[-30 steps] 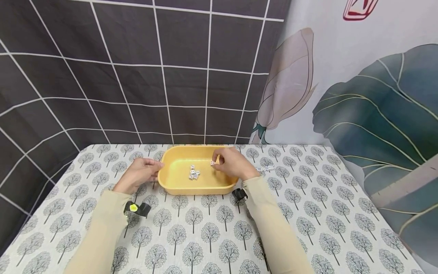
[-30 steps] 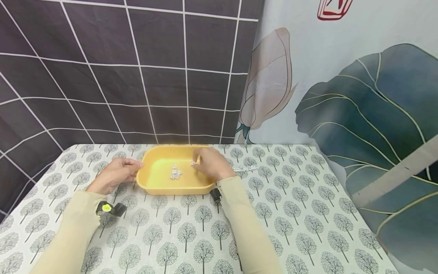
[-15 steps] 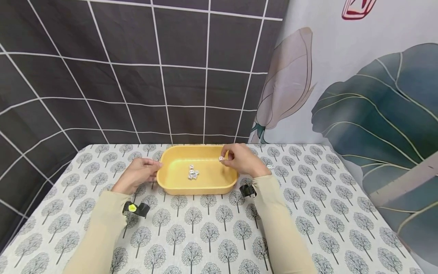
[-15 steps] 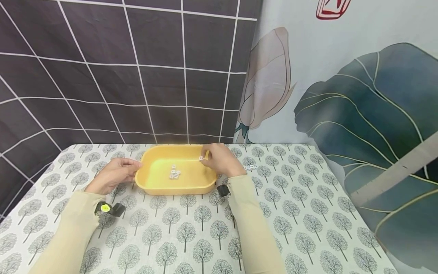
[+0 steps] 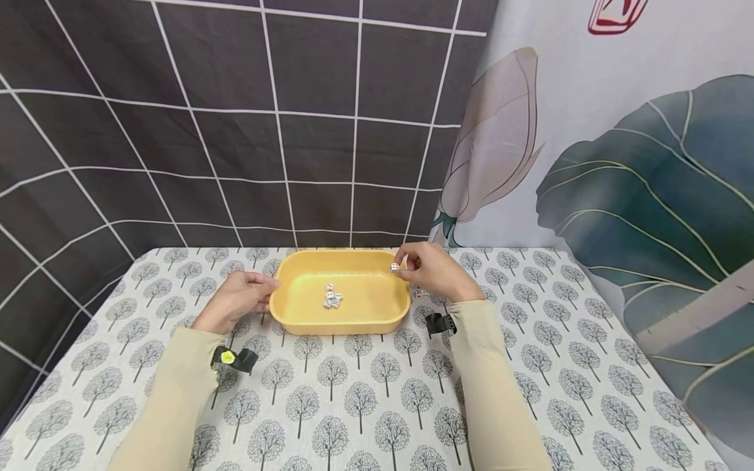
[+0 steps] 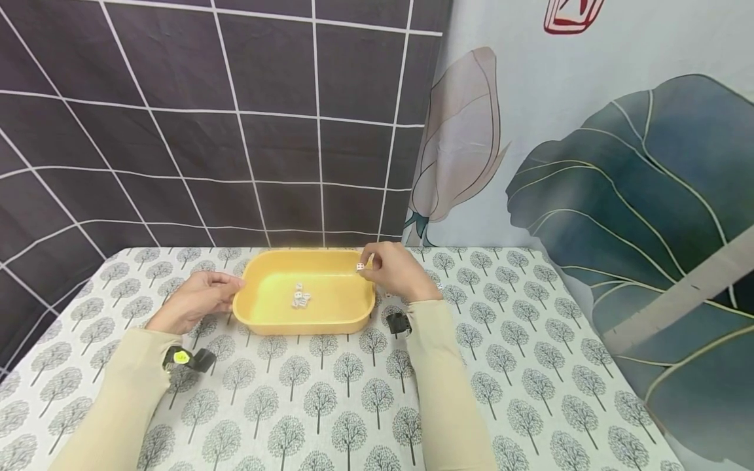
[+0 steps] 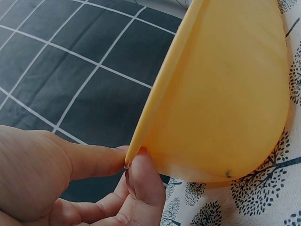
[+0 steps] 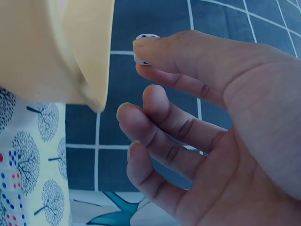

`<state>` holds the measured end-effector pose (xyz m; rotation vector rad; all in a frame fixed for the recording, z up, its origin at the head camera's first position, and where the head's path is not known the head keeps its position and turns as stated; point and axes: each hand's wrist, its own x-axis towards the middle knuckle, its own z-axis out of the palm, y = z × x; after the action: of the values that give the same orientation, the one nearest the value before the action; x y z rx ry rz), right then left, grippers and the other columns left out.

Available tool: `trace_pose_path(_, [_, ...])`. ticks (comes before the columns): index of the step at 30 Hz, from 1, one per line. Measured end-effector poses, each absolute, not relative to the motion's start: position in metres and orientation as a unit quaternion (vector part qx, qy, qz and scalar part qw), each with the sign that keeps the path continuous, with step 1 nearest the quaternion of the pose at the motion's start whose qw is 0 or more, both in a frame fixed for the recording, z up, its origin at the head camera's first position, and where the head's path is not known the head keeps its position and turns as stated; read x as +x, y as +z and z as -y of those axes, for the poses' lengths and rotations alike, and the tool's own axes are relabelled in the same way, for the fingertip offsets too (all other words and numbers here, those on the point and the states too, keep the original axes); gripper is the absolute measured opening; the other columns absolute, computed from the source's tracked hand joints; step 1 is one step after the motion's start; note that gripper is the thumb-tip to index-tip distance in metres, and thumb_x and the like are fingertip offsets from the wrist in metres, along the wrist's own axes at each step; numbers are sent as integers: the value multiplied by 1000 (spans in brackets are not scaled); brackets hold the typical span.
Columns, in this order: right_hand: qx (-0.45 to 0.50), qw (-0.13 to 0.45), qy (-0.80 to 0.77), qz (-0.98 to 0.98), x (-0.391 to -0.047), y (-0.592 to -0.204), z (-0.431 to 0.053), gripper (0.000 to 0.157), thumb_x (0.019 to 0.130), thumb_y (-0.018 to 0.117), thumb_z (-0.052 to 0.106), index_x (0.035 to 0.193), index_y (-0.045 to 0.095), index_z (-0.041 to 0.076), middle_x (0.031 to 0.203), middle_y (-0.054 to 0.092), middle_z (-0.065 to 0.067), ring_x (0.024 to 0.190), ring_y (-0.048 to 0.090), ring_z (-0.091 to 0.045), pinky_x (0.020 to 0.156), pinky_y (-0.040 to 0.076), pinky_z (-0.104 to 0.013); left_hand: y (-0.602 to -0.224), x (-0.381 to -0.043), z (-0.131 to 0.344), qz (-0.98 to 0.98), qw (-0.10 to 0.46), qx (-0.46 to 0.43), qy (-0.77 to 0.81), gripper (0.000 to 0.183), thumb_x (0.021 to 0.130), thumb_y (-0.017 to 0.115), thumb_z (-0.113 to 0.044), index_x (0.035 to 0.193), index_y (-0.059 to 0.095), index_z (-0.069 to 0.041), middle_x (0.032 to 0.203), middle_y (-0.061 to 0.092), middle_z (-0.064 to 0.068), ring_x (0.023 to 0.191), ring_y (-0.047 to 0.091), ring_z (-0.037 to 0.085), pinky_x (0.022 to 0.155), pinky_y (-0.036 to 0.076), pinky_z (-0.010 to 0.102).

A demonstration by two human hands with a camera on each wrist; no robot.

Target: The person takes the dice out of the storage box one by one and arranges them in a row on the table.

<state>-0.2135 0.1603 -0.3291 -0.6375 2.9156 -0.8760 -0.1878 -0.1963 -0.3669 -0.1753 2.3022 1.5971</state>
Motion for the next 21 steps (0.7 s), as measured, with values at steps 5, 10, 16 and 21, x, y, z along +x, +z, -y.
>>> trace_pose_path(5, [-203,11,-285,-937,-215,-329,-170,6,91,75,14,96,72,13,71,55,0,64,49,-12,56,39,-21,-367,-188,197,-807,167,-61,563,36,105,55,-13,131,52,13,109,69,15,81,68,11,76,64,22])
trace_pose_path(10, [-197,5,-292,-936,-216,-328,-180,11,89,77,11,99,72,10,72,55,-1,67,50,-15,60,43,-23,-368,-189,197,-809,166,-59,561,37,105,55,-13,131,52,13,110,68,15,82,68,11,77,64,23])
trace_pose_path(16, [-184,8,-291,-939,-216,-327,-189,13,90,76,13,101,72,11,77,58,-2,73,53,-18,65,46,-26,-367,-188,197,-810,166,-60,559,37,105,56,-15,131,52,12,111,68,15,82,68,11,78,64,24])
trace_pose_path(21, [-184,0,-295,-938,-217,-328,-198,12,90,75,12,102,72,9,77,59,-3,73,54,-18,67,48,-27,-367,-188,197,-810,167,-61,559,37,105,56,-15,131,52,12,112,67,15,83,68,12,78,64,24])
